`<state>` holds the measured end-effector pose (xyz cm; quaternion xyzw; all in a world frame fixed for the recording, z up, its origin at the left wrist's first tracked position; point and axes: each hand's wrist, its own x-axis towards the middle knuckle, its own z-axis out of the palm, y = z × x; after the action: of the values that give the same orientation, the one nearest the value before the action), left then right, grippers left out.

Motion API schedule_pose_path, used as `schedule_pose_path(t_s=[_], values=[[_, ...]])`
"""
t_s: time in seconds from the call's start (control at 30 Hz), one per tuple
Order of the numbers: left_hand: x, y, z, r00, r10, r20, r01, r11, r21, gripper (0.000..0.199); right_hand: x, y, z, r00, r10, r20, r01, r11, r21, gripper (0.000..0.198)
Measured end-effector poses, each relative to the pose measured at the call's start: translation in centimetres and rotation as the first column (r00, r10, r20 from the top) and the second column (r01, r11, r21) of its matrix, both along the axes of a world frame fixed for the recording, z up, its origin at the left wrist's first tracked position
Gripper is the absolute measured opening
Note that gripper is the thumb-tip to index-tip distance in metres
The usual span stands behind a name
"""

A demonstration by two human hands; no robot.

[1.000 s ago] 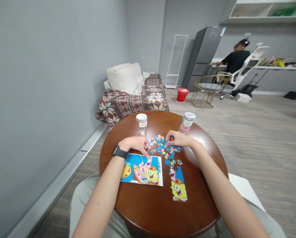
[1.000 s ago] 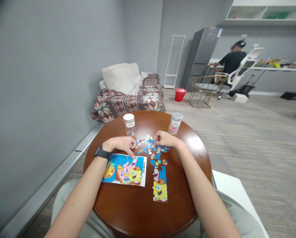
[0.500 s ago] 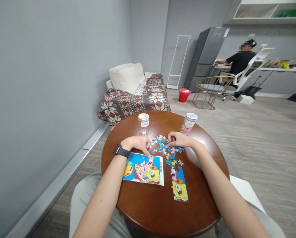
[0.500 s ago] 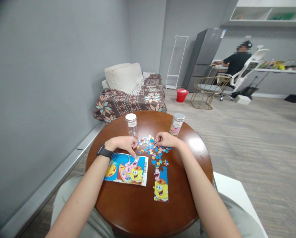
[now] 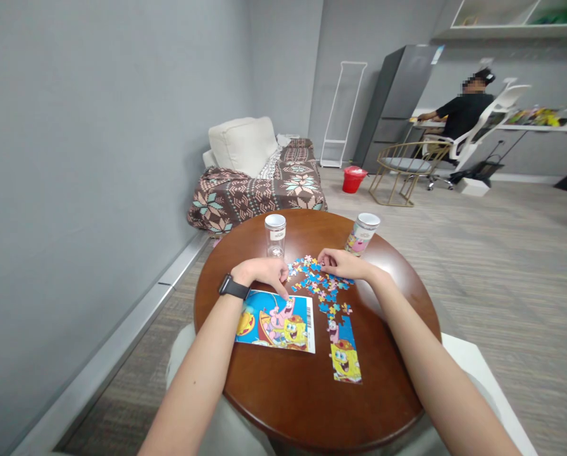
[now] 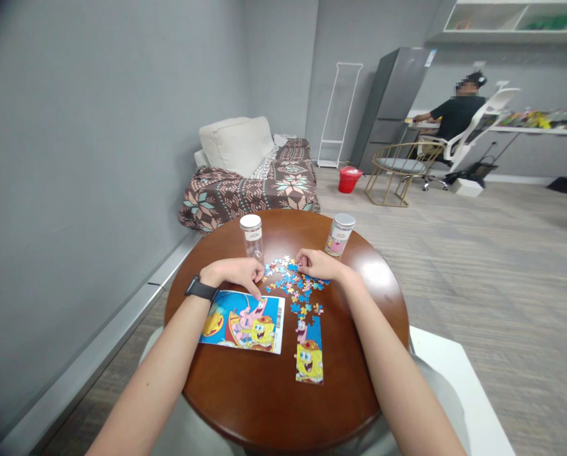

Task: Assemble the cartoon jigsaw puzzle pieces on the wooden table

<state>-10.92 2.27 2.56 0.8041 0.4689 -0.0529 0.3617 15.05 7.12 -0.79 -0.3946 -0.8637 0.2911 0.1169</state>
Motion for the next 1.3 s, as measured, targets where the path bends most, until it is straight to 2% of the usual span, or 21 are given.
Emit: schedule_pose_path(t_s=[0.27, 0.53, 0.7, 0.97, 1.3], values=[[-0.08, 0.09, -0.09, 1.0, -0.015, -0.014, 0.015, 1.0, 0.015, 0.055, -0.07, -0.13, 0.12, 1.0, 0.0, 0.011, 0.0, 1.0, -0.017, 0.018], [-0.5, 0.23, -0.14, 1.0, 0.03, 0.007, -0.031, 0.997, 0.067, 0.052, 0.55, 0.25, 0.04, 0.999, -0.025, -0.037, 0.03, 0.992, 0.124, 0.019], [-0.34, -0.03, 0.27, 0.999, 0.033, 0.038, -0.037, 0.993, 0.112, 0.055, 0.68, 0.51, -0.12, 1.0, -0.006, -0.02, 0.007, 0.996, 0.085, 0.021], [-0.05, -0.15, 0.05, 0.999, -0.04, 0.022, 0.04, 0.999, 0.005, 0.055, 0.55, 0.51, -0.17, 0.998, -0.053, -0.035, 0.053, 0.999, -0.012, 0.027], [-0.01, -0.09, -0.04, 1.0, -0.008, -0.004, 0.008, 1.0, -0.025, 0.052, 0.38, 0.23, 0.36, 0.999, -0.044, 0.012, 0.044, 0.998, 0.035, 0.02]])
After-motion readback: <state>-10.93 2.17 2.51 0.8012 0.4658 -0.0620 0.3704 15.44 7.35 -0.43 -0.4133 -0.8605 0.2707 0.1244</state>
